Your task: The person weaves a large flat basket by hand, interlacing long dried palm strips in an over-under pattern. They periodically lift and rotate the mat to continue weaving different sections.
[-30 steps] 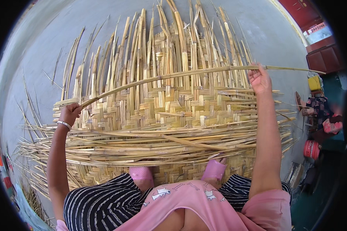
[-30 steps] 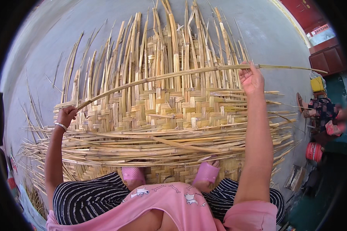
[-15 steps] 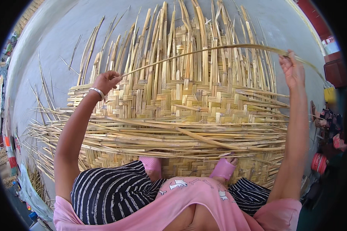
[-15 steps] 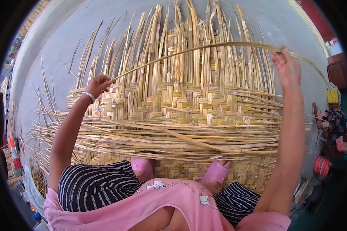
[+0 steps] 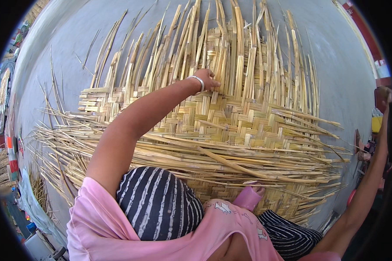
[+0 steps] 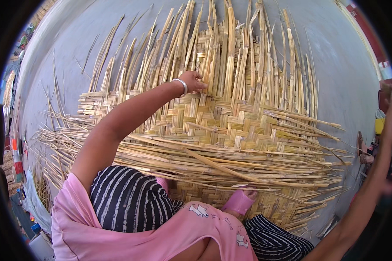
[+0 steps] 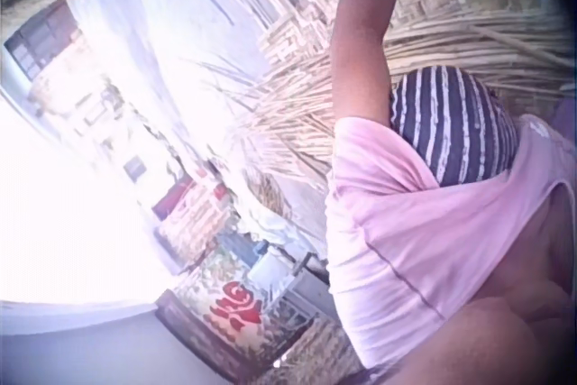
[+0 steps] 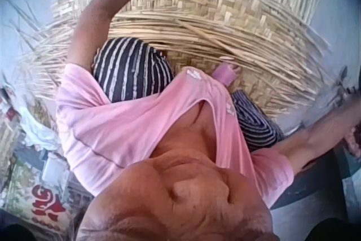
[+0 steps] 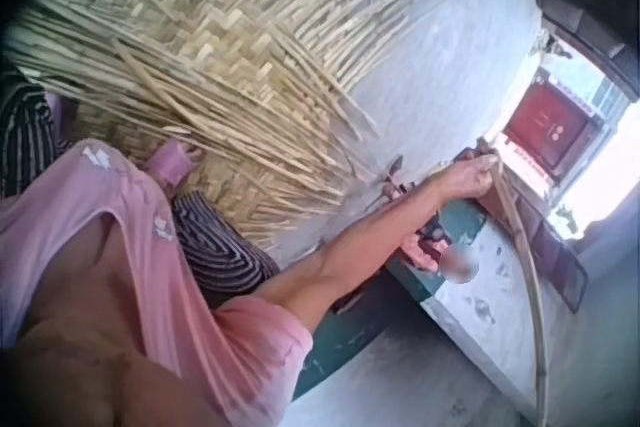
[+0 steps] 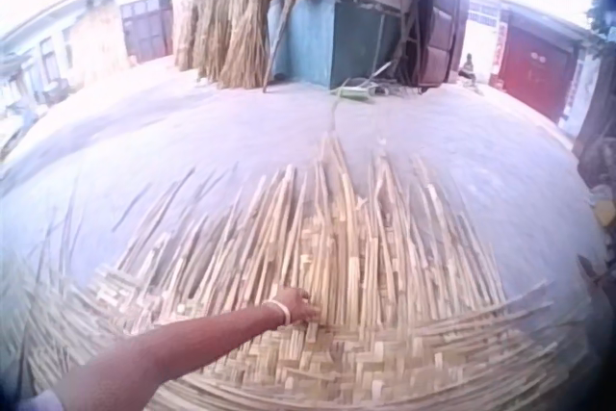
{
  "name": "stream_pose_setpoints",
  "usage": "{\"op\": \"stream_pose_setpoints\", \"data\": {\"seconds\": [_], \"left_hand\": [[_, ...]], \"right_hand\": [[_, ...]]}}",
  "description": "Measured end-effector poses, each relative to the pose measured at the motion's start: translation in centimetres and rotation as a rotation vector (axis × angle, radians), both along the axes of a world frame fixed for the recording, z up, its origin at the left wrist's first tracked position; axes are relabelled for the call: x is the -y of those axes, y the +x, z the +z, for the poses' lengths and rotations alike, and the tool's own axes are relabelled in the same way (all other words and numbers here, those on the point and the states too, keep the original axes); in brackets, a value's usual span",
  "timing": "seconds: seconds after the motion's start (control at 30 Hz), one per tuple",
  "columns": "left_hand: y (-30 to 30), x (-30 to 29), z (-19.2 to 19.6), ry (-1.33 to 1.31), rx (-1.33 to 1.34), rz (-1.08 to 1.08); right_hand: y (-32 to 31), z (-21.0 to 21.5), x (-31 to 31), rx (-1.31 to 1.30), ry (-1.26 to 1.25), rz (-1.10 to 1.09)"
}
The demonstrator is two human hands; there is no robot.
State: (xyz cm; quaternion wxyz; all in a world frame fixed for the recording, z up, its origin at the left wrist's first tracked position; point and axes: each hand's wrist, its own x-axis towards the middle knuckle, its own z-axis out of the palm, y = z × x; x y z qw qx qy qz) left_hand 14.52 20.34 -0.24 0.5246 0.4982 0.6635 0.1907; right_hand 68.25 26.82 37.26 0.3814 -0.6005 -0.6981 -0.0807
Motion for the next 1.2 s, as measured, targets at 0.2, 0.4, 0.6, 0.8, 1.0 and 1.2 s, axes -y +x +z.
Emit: {"op": "stream_pose_setpoints", "data": {"seconds": [0.2,0.4,0.6,0.8,1.0,1.2], "left_hand": [[1.6,1.1,-1.2,0.094,-0.167,-0.009],[0.7,3.1,-0.2,0.234,-0.279,-0.035],[0.6,2.5,-1.9,0.354,-0.222,-0.120],[1.6,2.4,-2.8,0.458,-0.306,0.075],[2.5,1.6,-1.2,0.324,-0.461,-0.096],[3.0,-2.0,-1.6,0.225,-0.204,0.006]], "right_hand": [[-5.8,-25.4,1.6,-0.274,-0.714,0.063],[-17.5,-33.2,6.3,-0.054,-0.815,0.116],[-21.1,-35.1,6.2,-0.423,-0.989,0.197],[-28.6,-34.4,4.2,-0.617,-1.138,0.301],[-32.3,-35.6,2.5,-0.532,-1.094,0.234],[-32.4,-38.6,1.2,-0.276,-1.012,0.193]]}}
